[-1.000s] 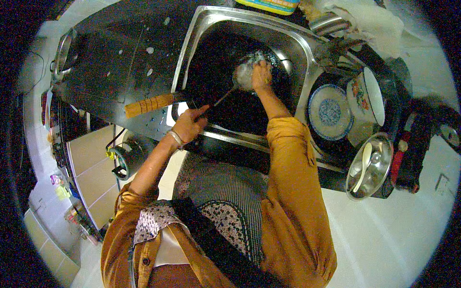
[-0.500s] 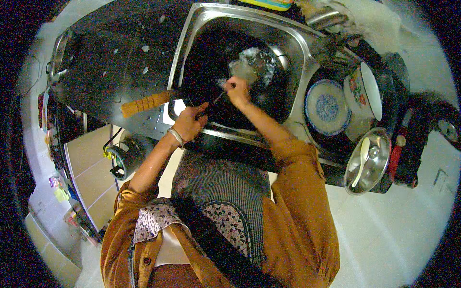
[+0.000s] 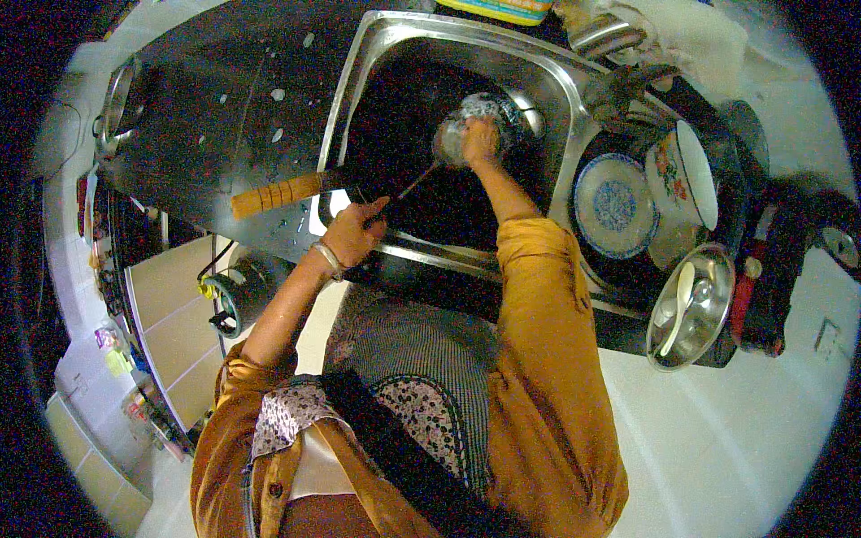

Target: The person wipes a range hood with a tissue, then carries a wok and a spatula to the sink. They wash the spatula and the wok using a scrubber and water, rinsing both items thoroughly before placing them aside.

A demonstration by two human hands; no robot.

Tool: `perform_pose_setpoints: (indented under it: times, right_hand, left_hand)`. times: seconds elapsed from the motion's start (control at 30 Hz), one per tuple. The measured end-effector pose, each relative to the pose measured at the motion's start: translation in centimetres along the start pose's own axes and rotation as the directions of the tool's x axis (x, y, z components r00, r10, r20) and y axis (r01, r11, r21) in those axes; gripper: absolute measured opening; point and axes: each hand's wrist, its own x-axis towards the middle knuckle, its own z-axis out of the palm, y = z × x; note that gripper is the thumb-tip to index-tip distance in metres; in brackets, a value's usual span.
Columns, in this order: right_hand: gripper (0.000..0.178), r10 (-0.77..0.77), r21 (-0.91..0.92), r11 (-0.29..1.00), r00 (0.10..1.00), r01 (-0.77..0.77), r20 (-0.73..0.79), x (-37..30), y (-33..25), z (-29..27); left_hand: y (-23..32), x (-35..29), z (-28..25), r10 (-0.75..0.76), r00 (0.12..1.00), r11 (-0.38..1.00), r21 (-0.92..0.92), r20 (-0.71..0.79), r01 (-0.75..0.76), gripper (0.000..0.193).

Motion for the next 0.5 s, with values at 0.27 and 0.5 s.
perform_pose_setpoints:
  times: [0.27,0.5]
  right_hand:
    - [0.013,-0.309,-0.032,0.942,0.902,0.333,0.301,-2.3,2.7,-1.8]
    - [0.008,-0.406,0.443,0.829,0.912,0.342,0.056,-2.9,0.5,2.3]
  left_hand:
    - [0.0,-0.3,-0.1,-0.067,0.997,0.998,0.006,0.036,0.067,0.044]
    - [3.2,-0.6,-0.7,-0.184,0.979,0.900,0.416,0.085,0.133,0.045]
